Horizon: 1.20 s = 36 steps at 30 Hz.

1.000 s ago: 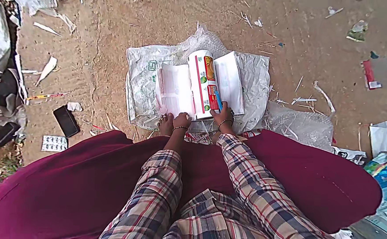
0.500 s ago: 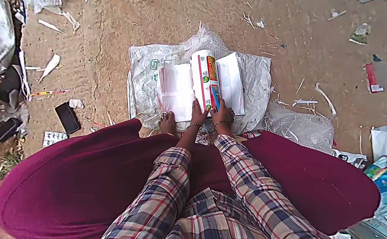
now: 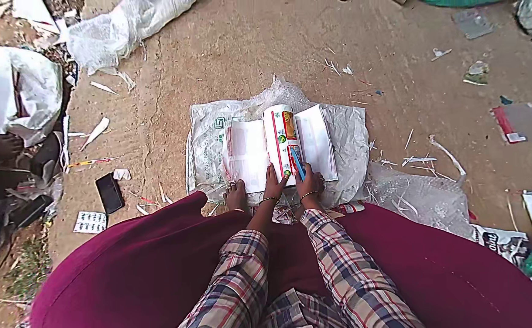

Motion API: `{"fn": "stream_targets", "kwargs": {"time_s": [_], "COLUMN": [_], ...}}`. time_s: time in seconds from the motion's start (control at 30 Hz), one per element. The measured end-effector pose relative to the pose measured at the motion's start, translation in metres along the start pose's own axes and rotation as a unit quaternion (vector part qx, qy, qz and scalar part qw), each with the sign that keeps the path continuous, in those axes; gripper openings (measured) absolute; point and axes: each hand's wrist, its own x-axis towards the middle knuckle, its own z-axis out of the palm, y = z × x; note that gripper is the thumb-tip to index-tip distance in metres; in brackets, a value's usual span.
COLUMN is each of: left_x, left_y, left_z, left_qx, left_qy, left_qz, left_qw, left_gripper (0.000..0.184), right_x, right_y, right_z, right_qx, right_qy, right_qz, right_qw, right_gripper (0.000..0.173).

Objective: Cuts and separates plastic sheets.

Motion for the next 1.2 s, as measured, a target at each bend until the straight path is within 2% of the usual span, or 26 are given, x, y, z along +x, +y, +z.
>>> {"fn": "stream_targets", "kwargs": {"time_s": [0.03,0.13,0.23,0.3,0.37,0.43,0.6,0.77,0.9,1.0,1.13,1.2], "left_x": [0.001,0.001,-0.001,-0.004,-0.005,-0.006,-0.005,0.000,0.006,0.011,0.013,0.013], "left_y": [0.000,0.001,0.001,0.000,0.001,0.002,0.014,0.048,0.061,0.071,0.079,0.084], "left_z": [0.001,0.003,0.002,0.002,0.001,0.001,-0.002,0.002,0.004,0.002,0.003,0.006], "left_qx": [-0.001,0.003,-0.001,0.004,0.020,0.043,0.075,0.113,0.123,0.133,0.175,0.208], "left_qy": [0.001,0.005,0.010,-0.003,-0.015,-0.020,-0.002,0.034,0.024,-0.006,-0.012,-0.014], "left_qz": [0.001,0.015,0.047,0.053,0.046,0.035,-0.015,-0.049,-0.109,-0.180,-0.206,-0.209], "left_qw": [1.000,1.000,0.999,0.999,0.999,0.998,0.997,0.992,0.986,0.975,0.963,0.955], "left_gripper": [0.089,0.088,0.084,0.072,0.060,0.058,0.065,0.086,0.112,0.130,0.133,0.133], "right_x": [0.004,0.027,0.048,0.060,0.074,0.084,0.097,0.104,0.111,0.118,0.101,0.129], "right_y": [0.002,0.032,0.066,0.093,0.100,0.099,0.114,0.126,0.108,0.077,0.018,-0.010], "right_z": [-0.001,-0.005,-0.030,-0.039,-0.045,-0.045,-0.031,-0.030,-0.032,-0.027,-0.025,-0.018], "right_qx": [0.014,0.070,0.087,0.051,-0.019,-0.058,-0.023,0.009,0.057,0.083,0.149,0.177], "right_qy": [0.003,0.081,0.134,0.105,0.054,0.025,0.043,0.033,0.108,0.127,0.020,-0.036], "right_qz": [0.006,0.018,0.122,0.165,0.167,0.181,0.232,0.208,0.173,0.092,0.020,0.000], "right_qw": [1.000,0.994,0.980,0.979,0.984,0.981,0.972,0.978,0.977,0.984,0.988,0.984], "right_gripper": [0.049,0.041,0.041,0.042,0.043,0.045,0.046,0.046,0.038,0.041,0.060,0.057]}}
